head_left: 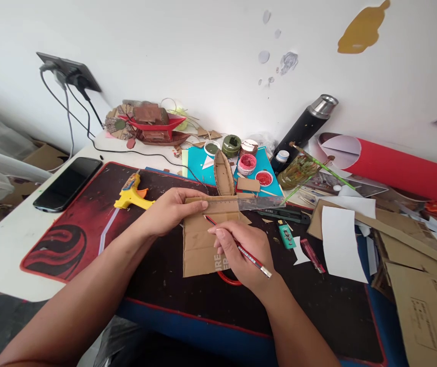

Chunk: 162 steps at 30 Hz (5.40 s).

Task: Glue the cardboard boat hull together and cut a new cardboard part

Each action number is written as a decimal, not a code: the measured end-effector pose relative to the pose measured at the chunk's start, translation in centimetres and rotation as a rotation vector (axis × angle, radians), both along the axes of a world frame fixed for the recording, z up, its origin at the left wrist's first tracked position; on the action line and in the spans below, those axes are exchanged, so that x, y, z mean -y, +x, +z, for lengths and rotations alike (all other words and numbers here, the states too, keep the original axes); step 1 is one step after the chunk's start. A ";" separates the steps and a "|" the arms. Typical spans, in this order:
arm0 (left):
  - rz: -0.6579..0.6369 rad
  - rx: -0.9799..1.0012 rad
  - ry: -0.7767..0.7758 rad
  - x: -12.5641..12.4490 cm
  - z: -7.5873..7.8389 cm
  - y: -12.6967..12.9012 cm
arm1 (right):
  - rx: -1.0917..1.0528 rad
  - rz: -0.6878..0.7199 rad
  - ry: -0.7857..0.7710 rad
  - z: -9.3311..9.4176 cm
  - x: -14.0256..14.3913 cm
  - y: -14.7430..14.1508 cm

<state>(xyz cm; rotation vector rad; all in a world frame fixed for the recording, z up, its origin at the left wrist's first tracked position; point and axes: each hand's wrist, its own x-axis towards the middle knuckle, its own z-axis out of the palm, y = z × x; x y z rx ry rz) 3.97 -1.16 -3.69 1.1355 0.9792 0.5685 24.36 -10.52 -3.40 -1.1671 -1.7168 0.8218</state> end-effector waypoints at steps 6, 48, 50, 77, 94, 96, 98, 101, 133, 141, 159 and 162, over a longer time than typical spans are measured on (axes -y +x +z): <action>-0.001 0.002 0.003 0.0 0.0 0.0 | 0.001 0.000 -0.009 0.0 0.0 0.1; 0.326 0.226 -0.010 -0.9 0.5 -0.6 | -0.753 -0.463 -0.207 -0.5 -1.5 1.4; 0.327 0.242 -0.005 -0.9 0.6 -0.8 | -0.811 -0.498 -0.246 -0.9 -2.0 1.7; 0.012 0.134 -0.023 0.1 1.0 -0.4 | -0.459 -0.356 -0.309 -1.3 -1.9 0.9; 0.079 0.196 -0.282 0.7 0.2 0.9 | -0.403 -0.455 -0.209 -2.0 -2.4 1.1; 0.106 0.150 -0.286 0.6 0.3 0.9 | -0.412 -0.440 -0.211 -2.1 -2.5 0.9; 0.115 0.111 -0.292 0.5 0.3 0.8 | -0.437 -0.428 -0.233 -2.4 -2.5 0.9; 0.113 0.080 -0.317 0.4 0.2 0.7 | -0.485 -0.449 -0.245 -2.6 -2.6 0.9; 0.435 0.296 -0.261 -0.1 -0.3 1.4 | -1.066 -0.804 -0.210 0.5 1.1 12.5; 0.403 0.272 -0.277 0.2 -0.4 1.7 | -0.724 -0.633 -0.336 -1.8 2.2 5.8; 0.262 0.296 -0.178 0.6 0.1 1.9 | -0.456 -0.372 -0.521 -2.2 1.4 1.2; 0.212 0.307 -0.139 0.6 0.2 1.9 | -0.451 -0.402 -0.490 -2.3 1.3 1.5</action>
